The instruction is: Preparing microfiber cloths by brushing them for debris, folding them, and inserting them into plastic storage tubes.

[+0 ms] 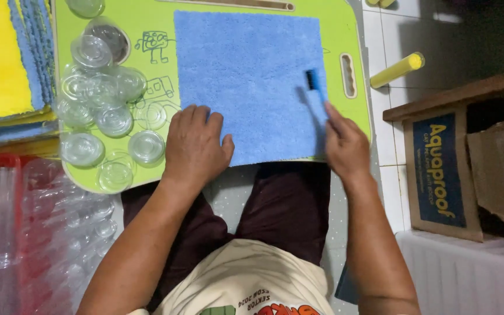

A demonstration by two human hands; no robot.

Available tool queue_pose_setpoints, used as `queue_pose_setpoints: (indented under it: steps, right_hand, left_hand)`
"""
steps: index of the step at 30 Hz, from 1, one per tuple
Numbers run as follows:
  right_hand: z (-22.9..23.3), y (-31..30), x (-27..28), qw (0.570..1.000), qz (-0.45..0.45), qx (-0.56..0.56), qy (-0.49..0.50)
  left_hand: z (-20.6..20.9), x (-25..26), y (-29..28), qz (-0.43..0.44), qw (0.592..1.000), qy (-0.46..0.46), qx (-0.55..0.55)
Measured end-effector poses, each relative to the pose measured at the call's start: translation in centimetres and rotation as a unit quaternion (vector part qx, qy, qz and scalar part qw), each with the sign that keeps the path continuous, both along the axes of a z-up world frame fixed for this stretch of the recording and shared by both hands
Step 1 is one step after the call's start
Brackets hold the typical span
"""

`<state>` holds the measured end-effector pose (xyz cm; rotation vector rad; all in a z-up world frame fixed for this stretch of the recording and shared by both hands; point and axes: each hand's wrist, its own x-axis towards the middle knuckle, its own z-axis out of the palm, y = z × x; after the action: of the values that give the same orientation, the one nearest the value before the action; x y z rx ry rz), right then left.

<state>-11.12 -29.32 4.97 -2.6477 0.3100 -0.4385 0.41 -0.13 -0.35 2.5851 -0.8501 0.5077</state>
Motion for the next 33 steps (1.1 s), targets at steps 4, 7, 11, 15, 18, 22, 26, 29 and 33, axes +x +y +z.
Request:
queue_pose_setpoints:
  steps: [4, 7, 11, 15, 18, 22, 26, 29, 33]
  right_hand:
    - [-0.9, 7.8, 5.0, 0.994, 0.101, -0.026, -0.018]
    - [-0.4, 11.6, 7.3, 0.990, 0.142, -0.013, 0.016]
    - [1.1, 10.3, 6.6, 0.987, 0.130, -0.004, 0.090]
    - [0.2, 4.1, 3.0, 0.992, 0.038, -0.026, 0.113]
    - [-0.4, -1.2, 0.0, 0.992, -0.025, -0.037, 0.122]
    - [-0.5, -5.2, -2.4, 0.992, -0.084, -0.047, 0.085]
    - [-0.9, -1.3, 1.3, 0.999, -0.036, -0.011, -0.023]
    - [-1.4, 5.0, 5.2, 0.998, 0.050, -0.025, -0.033]
    - [0.0, 11.6, 9.3, 0.991, 0.124, -0.012, 0.042]
  left_hand:
    - [1.2, 2.9, 0.0, -0.027, 0.999, 0.021, 0.037]
    - [2.4, 5.3, 0.4, -0.059, 0.977, 0.161, 0.123]
    - [7.1, 5.7, 0.8, -0.066, 0.950, 0.265, 0.152]
    - [7.5, 5.7, 0.7, -0.064, 0.941, 0.278, 0.180]
    - [7.1, 5.8, 0.8, -0.063, 0.939, 0.277, 0.192]
    - [7.5, 5.9, 0.9, -0.073, 0.933, 0.283, 0.211]
    - [7.9, 6.3, 1.1, -0.080, 0.939, 0.252, 0.220]
    - [7.0, 7.2, 1.1, -0.101, 0.955, 0.200, 0.196]
    - [6.4, 7.9, 1.6, -0.104, 0.951, 0.231, 0.179]
